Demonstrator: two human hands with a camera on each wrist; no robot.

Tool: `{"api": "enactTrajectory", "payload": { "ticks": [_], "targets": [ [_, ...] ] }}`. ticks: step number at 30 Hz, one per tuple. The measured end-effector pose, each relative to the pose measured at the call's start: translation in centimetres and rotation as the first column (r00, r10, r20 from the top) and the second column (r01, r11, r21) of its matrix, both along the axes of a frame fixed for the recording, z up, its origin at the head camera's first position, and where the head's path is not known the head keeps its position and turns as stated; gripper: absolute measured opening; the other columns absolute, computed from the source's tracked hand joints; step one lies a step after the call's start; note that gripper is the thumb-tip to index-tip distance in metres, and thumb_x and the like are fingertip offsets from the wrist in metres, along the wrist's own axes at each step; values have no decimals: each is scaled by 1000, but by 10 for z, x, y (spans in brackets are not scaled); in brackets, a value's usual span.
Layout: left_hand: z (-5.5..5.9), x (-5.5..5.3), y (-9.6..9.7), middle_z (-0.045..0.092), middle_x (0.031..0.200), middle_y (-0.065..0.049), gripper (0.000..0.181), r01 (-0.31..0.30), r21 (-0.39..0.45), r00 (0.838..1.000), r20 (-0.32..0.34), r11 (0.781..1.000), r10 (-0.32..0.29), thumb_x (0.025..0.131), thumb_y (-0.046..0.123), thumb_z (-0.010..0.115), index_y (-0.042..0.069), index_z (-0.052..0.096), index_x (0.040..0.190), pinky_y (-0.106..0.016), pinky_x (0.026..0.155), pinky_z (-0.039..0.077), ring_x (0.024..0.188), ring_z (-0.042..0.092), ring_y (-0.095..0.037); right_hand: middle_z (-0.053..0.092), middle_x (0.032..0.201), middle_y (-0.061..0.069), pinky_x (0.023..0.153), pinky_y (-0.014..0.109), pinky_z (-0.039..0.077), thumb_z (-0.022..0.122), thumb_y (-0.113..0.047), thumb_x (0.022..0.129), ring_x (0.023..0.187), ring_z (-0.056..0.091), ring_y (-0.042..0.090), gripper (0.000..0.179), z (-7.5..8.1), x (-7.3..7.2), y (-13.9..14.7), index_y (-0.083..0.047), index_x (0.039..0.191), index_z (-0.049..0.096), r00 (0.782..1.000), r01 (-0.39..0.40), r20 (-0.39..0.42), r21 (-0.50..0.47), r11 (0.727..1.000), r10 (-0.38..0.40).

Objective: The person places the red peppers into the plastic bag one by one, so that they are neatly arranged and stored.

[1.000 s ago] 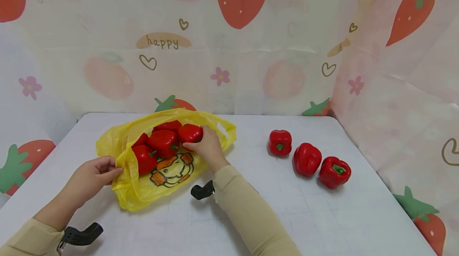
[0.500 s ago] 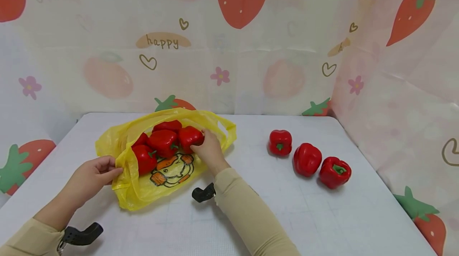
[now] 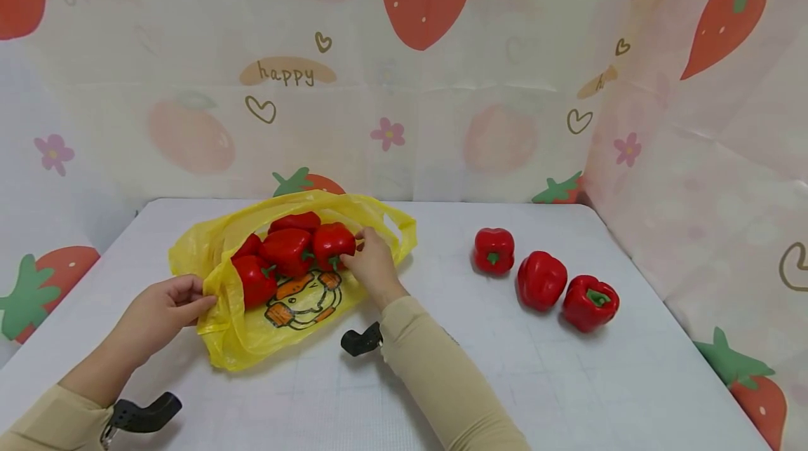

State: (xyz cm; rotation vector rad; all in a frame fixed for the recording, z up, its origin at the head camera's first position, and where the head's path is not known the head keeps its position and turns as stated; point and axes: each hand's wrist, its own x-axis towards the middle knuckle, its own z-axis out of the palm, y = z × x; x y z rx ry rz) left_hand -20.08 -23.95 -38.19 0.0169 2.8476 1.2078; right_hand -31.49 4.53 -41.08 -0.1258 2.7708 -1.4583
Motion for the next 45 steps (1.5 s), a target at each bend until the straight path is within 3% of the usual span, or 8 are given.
{"api": "enactTrajectory", "payload": {
  "ticks": [16,35,45],
  "targets": [
    [0,-1,0,55,78,-5,23,7,-11,1000,-3,1000,-7,88,29,61,7,55,90,-25,62,48,73,49,-19,57,115,7,84,33,48,72,-21,79,106,55,23,43,15,0,15,-8,115,52,1000,8,24,-68,998,-7],
    [0,-3,3,55,80,-5,22,4,-8,1000,-9,1000,-4,88,28,61,7,56,91,-27,64,49,73,49,-19,57,118,8,90,35,45,70,-18,81,105,58,21,44,37,1,54,-10,120,53,999,-15,24,-211,977,21],
    [0,-3,3,55,79,-6,21,5,-10,1000,-17,1000,-5,88,27,61,7,56,90,-26,63,49,73,49,-19,56,118,2,92,36,44,68,-25,82,110,52,20,44,53,5,80,-14,122,52,999,39,41,-161,986,-32]
  ]
}}
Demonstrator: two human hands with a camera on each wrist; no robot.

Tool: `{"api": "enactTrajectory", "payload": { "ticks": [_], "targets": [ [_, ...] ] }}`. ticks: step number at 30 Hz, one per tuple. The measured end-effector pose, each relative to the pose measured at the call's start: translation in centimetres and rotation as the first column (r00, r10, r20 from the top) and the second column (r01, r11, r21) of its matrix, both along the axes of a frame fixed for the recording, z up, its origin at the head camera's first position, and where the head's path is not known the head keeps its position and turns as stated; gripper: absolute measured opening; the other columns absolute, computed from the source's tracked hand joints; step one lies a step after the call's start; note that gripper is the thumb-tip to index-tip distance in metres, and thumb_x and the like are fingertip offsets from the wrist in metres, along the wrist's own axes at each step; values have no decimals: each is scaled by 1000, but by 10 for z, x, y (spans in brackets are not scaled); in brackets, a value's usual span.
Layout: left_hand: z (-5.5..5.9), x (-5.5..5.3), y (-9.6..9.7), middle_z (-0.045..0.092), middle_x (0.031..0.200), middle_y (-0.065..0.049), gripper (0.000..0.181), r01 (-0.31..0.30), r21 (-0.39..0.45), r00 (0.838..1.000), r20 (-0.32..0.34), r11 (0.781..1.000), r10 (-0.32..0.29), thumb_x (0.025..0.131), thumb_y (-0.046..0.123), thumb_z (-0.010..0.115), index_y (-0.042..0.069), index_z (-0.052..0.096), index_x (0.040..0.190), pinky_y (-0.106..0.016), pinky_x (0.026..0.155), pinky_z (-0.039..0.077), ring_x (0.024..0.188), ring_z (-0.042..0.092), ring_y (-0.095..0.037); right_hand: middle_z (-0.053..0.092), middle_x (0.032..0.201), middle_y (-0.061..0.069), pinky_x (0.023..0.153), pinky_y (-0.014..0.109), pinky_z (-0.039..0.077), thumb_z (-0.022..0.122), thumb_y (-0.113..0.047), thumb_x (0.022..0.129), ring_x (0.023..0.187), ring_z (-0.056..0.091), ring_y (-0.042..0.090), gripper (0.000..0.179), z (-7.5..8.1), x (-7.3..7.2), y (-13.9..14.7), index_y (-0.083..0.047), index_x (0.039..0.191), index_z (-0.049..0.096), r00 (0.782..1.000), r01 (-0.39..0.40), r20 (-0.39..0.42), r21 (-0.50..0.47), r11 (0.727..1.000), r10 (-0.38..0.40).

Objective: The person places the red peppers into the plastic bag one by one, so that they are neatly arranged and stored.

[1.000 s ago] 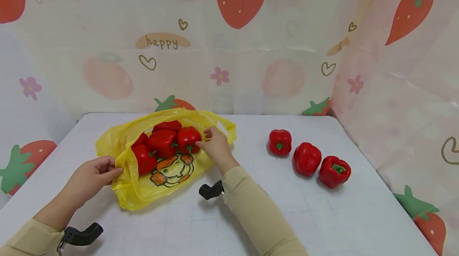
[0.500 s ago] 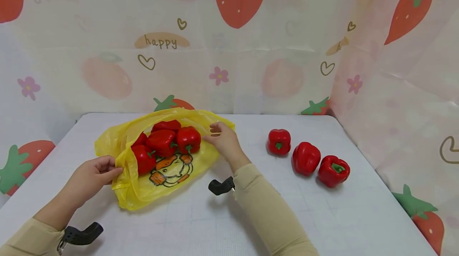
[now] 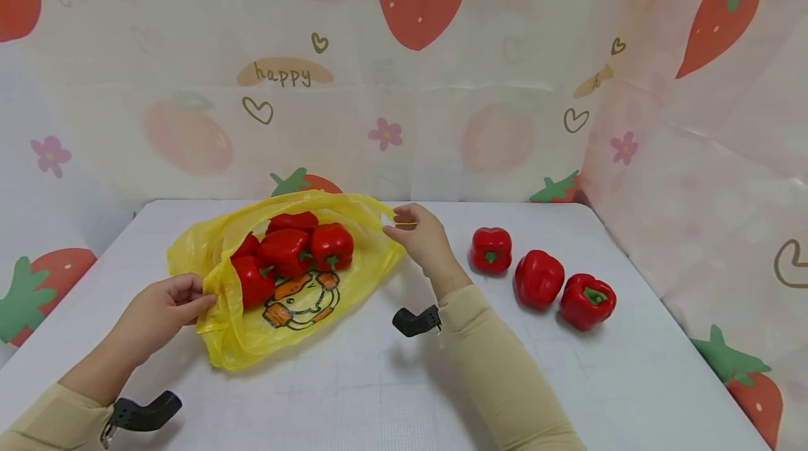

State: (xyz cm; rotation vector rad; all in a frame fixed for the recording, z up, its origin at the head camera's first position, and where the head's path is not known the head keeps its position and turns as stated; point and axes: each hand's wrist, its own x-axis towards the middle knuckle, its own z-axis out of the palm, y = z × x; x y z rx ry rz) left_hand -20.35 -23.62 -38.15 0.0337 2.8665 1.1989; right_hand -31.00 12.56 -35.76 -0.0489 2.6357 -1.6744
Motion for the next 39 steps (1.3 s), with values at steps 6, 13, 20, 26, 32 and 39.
{"api": "enactTrajectory", "payload": {
  "ticks": [6,13,20,26,32,39],
  "targets": [
    [-2,-1,-2,55,79,-6,21,0,-5,1000,-8,1000,0,88,27,61,8,56,90,-26,63,49,73,50,-20,55,120,3,91,37,44,68,-25,83,111,52,21,43,3,-1,19,-15,121,52,1000,31,0,20,999,-31],
    [-2,-2,-3,55,79,-6,21,-4,-3,1000,-2,1000,4,88,28,61,7,55,90,-27,64,49,73,50,-20,53,124,4,92,41,43,67,-29,83,114,50,22,44,4,-2,47,-16,122,50,997,73,-6,60,996,-72],
    [-2,0,-2,56,79,-5,21,-7,2,1000,-2,1000,7,88,26,62,7,56,90,-25,62,48,72,50,-19,51,127,5,96,41,40,66,-32,83,118,47,24,48,7,-2,70,-15,125,48,995,96,-12,122,988,-95],
    [-3,0,-3,56,79,-5,20,-5,-2,1000,-8,1000,5,88,26,61,7,57,90,-25,61,48,72,50,-19,50,129,7,99,43,37,64,-34,85,120,44,26,51,3,-5,91,-13,128,46,992,121,-49,163,979,-115],
    [-3,-1,-4,56,78,-5,21,-4,-6,1000,-15,1000,4,88,28,61,8,57,90,-25,61,48,72,50,-19,49,132,10,100,44,35,62,-34,86,122,42,28,54,2,-7,110,-11,131,44,986,163,-64,157,974,-155],
    [-2,1,-3,55,79,-5,21,-9,-1,1000,-1,1000,9,87,28,62,7,56,90,-25,62,48,73,49,-19,45,135,10,99,46,36,60,-33,87,125,38,29,56,1,-5,129,-14,135,40,979,203,-42,160,966,-199]
  ]
}}
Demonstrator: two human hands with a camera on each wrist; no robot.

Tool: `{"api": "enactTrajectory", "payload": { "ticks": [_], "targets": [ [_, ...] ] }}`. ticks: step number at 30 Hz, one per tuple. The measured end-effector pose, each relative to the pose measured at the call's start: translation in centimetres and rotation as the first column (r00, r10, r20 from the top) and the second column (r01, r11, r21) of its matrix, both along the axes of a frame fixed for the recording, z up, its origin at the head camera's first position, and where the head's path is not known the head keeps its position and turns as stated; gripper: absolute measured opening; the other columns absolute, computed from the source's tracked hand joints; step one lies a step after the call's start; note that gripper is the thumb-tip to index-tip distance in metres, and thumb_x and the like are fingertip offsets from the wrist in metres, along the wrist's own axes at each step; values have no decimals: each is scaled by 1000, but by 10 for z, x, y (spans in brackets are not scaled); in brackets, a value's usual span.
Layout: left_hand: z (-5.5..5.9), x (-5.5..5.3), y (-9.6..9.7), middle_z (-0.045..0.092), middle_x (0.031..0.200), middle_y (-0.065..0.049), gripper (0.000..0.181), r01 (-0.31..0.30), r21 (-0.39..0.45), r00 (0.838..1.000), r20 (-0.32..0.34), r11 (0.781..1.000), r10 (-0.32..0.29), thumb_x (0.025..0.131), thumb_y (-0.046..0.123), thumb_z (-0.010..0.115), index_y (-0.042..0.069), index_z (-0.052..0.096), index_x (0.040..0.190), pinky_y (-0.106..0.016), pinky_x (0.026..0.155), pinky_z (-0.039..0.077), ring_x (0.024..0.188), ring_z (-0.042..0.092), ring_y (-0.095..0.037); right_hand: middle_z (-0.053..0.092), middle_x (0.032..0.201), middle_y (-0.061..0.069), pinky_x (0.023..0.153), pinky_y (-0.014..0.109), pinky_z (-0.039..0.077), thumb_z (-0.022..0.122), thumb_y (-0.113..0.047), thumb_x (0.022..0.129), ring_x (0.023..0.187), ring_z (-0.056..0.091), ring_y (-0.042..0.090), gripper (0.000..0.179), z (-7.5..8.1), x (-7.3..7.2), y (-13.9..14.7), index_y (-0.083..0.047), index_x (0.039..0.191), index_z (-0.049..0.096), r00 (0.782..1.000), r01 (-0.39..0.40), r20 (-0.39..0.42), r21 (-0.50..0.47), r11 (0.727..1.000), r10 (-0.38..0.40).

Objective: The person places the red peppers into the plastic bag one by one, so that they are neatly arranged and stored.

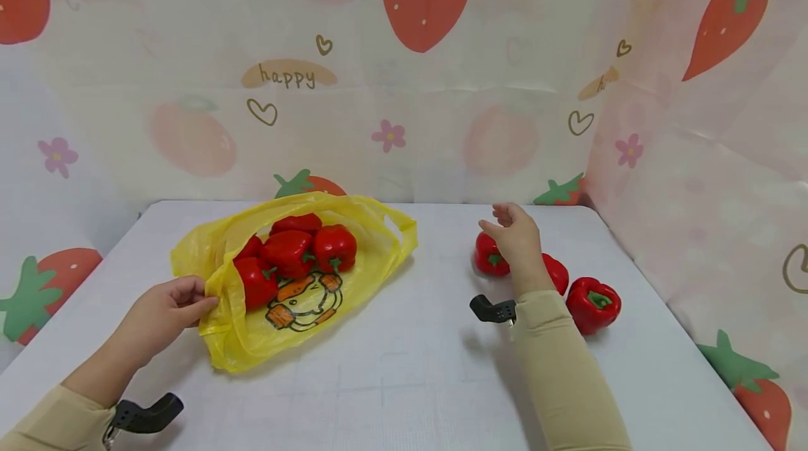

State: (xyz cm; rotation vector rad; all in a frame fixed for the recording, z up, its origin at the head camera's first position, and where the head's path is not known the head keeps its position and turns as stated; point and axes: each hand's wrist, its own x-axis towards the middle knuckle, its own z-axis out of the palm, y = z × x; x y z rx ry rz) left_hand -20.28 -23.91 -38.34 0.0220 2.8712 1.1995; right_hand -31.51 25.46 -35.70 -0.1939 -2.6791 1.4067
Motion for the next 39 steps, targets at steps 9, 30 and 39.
{"api": "enactTrajectory", "payload": {
  "ticks": [9,30,39],
  "targets": [
    [0,-1,0,55,79,-6,21,-8,0,1000,8,1000,8,87,28,62,8,55,89,-28,64,49,74,49,-20,36,142,10,98,52,35,64,-31,85,130,31,33,68,1,2,17,-15,142,30,996,-31,84,10,999,31],
    [0,1,-1,55,78,-5,22,3,15,1000,7,1000,-3,88,28,61,7,55,89,-28,63,49,72,50,-19,33,142,16,98,55,32,63,-22,86,128,27,37,64,-2,0,27,-14,141,30,948,-125,294,-21,992,125],
    [-2,0,-2,55,79,-5,22,6,19,1000,8,1000,-6,88,29,61,7,55,89,-30,65,50,73,50,-19,35,141,16,98,55,31,59,-14,88,127,30,37,59,-4,0,24,-14,141,32,950,-130,288,0,992,124]
  ]
}}
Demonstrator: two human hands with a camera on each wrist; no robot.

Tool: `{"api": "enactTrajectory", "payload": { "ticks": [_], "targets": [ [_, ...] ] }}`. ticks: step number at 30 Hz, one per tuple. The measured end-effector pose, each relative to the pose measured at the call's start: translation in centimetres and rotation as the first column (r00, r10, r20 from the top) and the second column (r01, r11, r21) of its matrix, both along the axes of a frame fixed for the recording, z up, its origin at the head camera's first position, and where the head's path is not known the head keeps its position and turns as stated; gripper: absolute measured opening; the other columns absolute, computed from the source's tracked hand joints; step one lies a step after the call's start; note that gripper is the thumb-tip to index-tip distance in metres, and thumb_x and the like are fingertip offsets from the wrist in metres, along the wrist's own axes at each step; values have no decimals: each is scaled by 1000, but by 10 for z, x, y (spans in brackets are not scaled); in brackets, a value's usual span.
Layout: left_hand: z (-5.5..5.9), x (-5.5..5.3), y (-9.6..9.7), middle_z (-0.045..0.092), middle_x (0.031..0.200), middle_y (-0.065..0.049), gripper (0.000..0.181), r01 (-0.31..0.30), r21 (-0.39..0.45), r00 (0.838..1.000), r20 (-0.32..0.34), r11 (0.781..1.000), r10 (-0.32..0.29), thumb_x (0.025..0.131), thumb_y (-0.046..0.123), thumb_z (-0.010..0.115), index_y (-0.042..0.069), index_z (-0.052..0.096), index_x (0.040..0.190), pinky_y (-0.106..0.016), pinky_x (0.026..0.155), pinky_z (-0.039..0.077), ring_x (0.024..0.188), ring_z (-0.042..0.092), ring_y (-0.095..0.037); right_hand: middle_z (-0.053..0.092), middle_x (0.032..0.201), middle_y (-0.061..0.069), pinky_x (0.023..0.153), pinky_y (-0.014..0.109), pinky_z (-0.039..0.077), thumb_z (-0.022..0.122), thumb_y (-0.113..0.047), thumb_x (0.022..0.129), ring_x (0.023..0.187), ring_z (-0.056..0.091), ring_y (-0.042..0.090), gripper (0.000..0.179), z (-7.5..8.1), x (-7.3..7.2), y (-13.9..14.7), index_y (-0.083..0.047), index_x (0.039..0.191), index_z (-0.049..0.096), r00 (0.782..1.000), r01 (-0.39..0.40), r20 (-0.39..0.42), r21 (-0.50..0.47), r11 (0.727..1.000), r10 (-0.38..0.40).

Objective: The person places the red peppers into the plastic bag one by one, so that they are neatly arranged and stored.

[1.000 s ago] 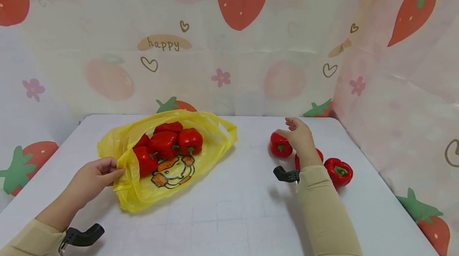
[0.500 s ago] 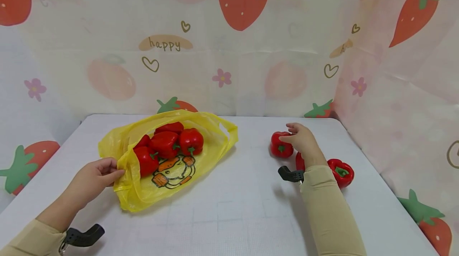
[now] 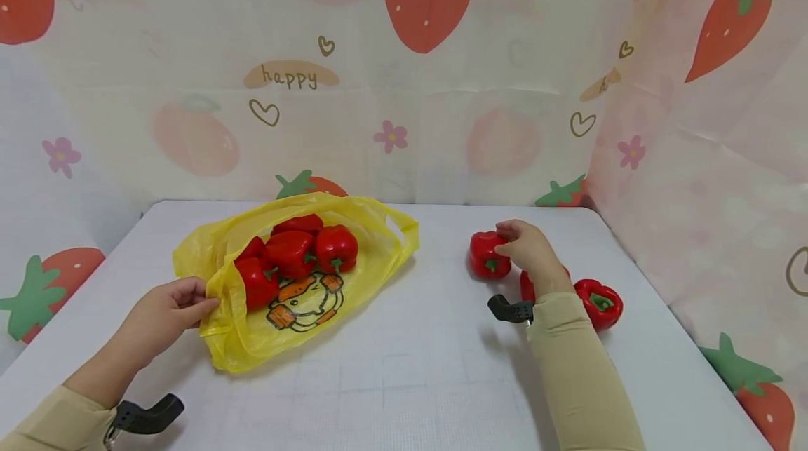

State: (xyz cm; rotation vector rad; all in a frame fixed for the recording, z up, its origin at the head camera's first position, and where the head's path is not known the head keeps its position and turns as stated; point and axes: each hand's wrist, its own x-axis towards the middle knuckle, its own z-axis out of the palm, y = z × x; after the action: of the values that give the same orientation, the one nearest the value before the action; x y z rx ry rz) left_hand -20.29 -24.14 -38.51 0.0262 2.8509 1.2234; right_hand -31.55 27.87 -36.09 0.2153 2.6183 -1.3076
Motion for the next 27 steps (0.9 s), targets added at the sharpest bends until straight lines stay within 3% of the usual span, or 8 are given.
{"api": "enactTrajectory", "payload": {
  "ticks": [17,27],
  "targets": [
    [0,0,2,55,79,-5,22,-3,-6,1000,-7,1000,3,88,28,61,7,56,90,-26,62,48,74,49,-19,35,139,17,95,58,33,61,-17,85,126,27,38,61,-1,1,-1,-14,140,34,994,-106,29,19,994,105],
    [-2,-3,0,55,78,-5,23,0,-11,1000,-10,1000,0,88,30,60,8,55,89,-25,62,48,73,50,-20,41,135,18,98,54,31,55,-12,88,123,35,35,52,-7,2,-8,-10,137,38,978,-206,-33,-14,978,205]
  ]
}}
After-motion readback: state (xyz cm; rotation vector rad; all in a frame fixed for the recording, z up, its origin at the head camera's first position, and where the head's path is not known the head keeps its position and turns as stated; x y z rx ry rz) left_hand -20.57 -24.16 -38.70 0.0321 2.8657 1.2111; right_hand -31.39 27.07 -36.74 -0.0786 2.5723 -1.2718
